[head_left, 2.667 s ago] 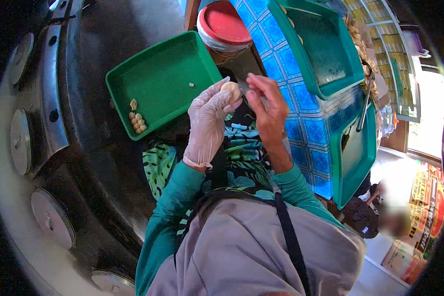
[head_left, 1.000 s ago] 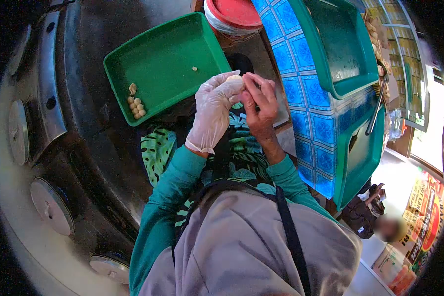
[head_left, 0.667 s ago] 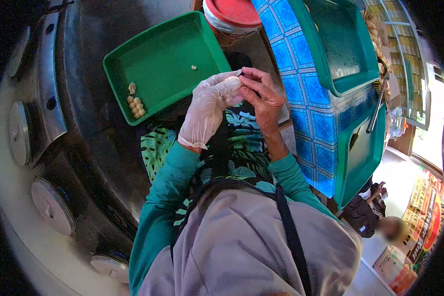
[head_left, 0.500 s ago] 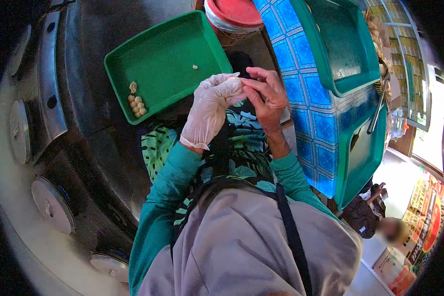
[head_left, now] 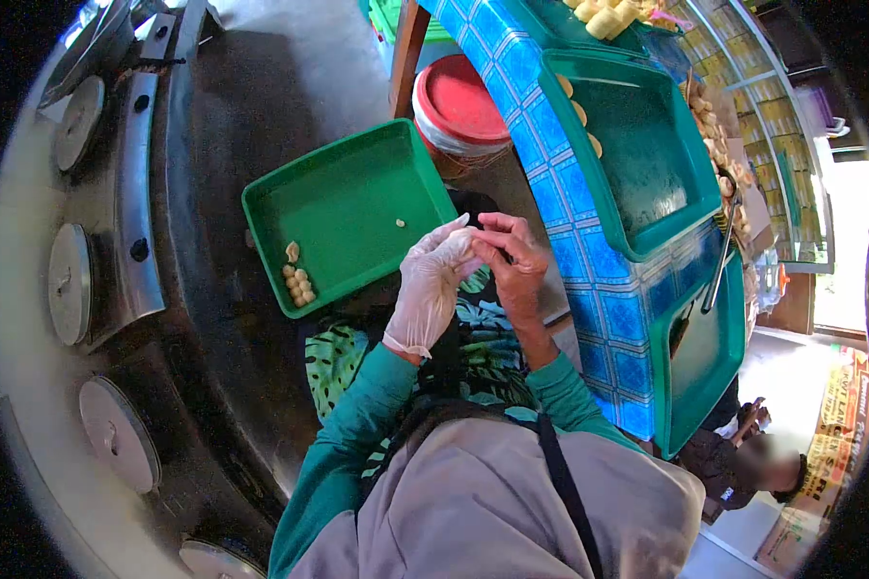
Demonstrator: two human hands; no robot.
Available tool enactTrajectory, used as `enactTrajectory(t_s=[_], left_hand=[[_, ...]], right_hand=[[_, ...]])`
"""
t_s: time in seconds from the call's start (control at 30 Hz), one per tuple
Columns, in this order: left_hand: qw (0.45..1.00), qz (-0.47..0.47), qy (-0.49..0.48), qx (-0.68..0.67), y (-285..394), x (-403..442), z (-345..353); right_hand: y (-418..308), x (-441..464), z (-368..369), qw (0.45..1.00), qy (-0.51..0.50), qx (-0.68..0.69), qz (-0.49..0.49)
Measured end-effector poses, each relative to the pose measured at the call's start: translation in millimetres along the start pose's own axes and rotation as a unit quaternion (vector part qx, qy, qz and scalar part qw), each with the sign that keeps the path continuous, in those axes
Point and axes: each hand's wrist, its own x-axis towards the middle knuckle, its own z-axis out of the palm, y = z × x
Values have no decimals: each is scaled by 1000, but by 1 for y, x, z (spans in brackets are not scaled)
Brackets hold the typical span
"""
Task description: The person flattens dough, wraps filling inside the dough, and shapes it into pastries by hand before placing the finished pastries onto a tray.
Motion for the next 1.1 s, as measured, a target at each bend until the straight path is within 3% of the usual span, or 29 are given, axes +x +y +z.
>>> enactTrajectory(t_s=[0.03,0.07,0.13,0.2,0.27,0.3,0.33,0.43,0.6,0.73,0.8,0.9,1.03,1.1], left_hand=[[1000,11,-1,-2,-3,3,-4],[1000,9,7,-6,-5,3,-6],[999,30,9,-22,-5,2,-6],[999,33,20,-33,-4,2,-2],[997,26,19,-65,-3,5,0],[997,26,20,-68,-1,5,0],[997,24,26,-69,-1,3,0],[996,61,9,-62,-6,4,-5],[996,52,51,-54,-7,10,-9],[997,44,66,-13,2,4,-6],[997,48,53,-12,2,3,-6],[995,56,81,14,1,5,-6],[997,67,31,-22,-1,2,-3],[997,73,9,-33,3,0,2]], right_hand=[[-2,3,-1,995,-4,-71,-71],[-7,4,-3,995,-10,-71,-65],[-15,5,-4,958,-13,-193,-213],[-9,1,-2,962,-25,-187,-198],[-7,-5,4,999,33,-39,-4],[-6,-2,6,999,30,6,22],[-1,-2,7,999,28,6,28],[2,-3,6,971,-34,-185,-148],[7,-7,11,933,-12,-282,-224],[11,-11,11,947,-27,-235,-216],[12,-15,12,988,-31,-119,-94],[12,-17,16,999,-15,-21,-33],[10,-20,18,1000,-1,19,6],[7,-17,18,999,-6,-37,-36]])
